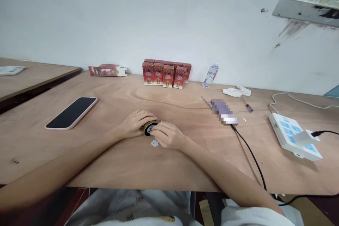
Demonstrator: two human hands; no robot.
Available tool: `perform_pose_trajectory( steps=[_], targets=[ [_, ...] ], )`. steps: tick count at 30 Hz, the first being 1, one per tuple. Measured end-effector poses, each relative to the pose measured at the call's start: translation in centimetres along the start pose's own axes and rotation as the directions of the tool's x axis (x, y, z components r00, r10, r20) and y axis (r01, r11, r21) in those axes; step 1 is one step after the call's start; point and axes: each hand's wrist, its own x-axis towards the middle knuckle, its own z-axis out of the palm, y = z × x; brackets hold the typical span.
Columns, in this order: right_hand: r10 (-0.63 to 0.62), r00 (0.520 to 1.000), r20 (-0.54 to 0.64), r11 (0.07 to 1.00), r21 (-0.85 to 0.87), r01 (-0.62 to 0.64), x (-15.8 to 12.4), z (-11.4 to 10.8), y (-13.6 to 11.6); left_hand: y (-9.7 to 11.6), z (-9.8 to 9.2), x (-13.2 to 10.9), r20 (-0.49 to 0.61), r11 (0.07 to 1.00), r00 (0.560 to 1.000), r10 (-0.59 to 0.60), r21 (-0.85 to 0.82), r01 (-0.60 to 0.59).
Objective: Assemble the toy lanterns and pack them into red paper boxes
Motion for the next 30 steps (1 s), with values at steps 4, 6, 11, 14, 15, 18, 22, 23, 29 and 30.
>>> perform_pose_trajectory(
  steps=[4, 6, 11, 14, 15, 18, 22, 23, 29, 30],
  targets=[
    [0.038, 0.956, 0.29, 0.969, 0.225, -0.106, -0.2, -0.8, 0.1, -0.3, 0.0, -0.2, 0.002, 1.0, 1.0, -0.022, 0.008, 0.022],
    [0.049, 0.908, 0.416, 0.93, 0.311, -0.194, -0.3, -1.1, 0.2, -0.4, 0.0, -0.2, -0.008, 1.0, 1.0, -0.024, 0.008, 0.024],
    [0.105, 0.904, 0.414, 0.909, 0.329, -0.256, -0.4, -0.6, 0.4, -0.4, 0.0, -0.3, -0.041, 0.999, 0.999, -0.033, 0.001, 0.033],
    [0.119, 0.931, 0.345, 0.951, 0.23, -0.207, -0.4, -0.2, 0.2, -0.5, 0.2, -0.4, -0.079, 1.0, 0.997, -0.017, -0.015, 0.015],
    [0.116, 0.941, 0.318, 0.962, 0.198, -0.185, -0.3, -0.1, 0.1, -0.5, 0.3, -0.4, -0.09, 1.0, 0.996, -0.014, -0.023, 0.012],
    [0.126, 0.969, 0.211, 0.983, 0.108, -0.151, -0.1, -0.2, -0.2, -0.7, 0.4, -0.4, -0.122, 0.998, 0.993, -0.01, -0.057, 0.003],
    [0.177, 0.982, 0.059, 0.983, 0.037, -0.179, 0.2, -0.3, -0.3, -0.5, 0.4, -0.2, -0.134, 0.997, 0.991, 0.017, -0.073, -0.027],
    [0.184, 0.982, 0.031, 0.982, 0.03, -0.185, 0.2, -0.3, -0.3, -0.4, 0.4, -0.1, -0.133, 0.997, 0.991, 0.019, -0.073, -0.029],
    [0.216, 0.971, -0.106, 0.976, 0.052, -0.211, 0.6, 0.3, -0.3, 0.4, 0.9, 0.3, -0.204, 0.99, 0.979, -0.027, -0.142, -0.002],
    [0.232, 0.965, -0.125, 0.972, 0.061, -0.226, 0.7, 0.4, -0.3, 0.5, 1.1, 0.3, -0.224, 0.987, 0.974, -0.047, -0.162, 0.01]
  ],
)
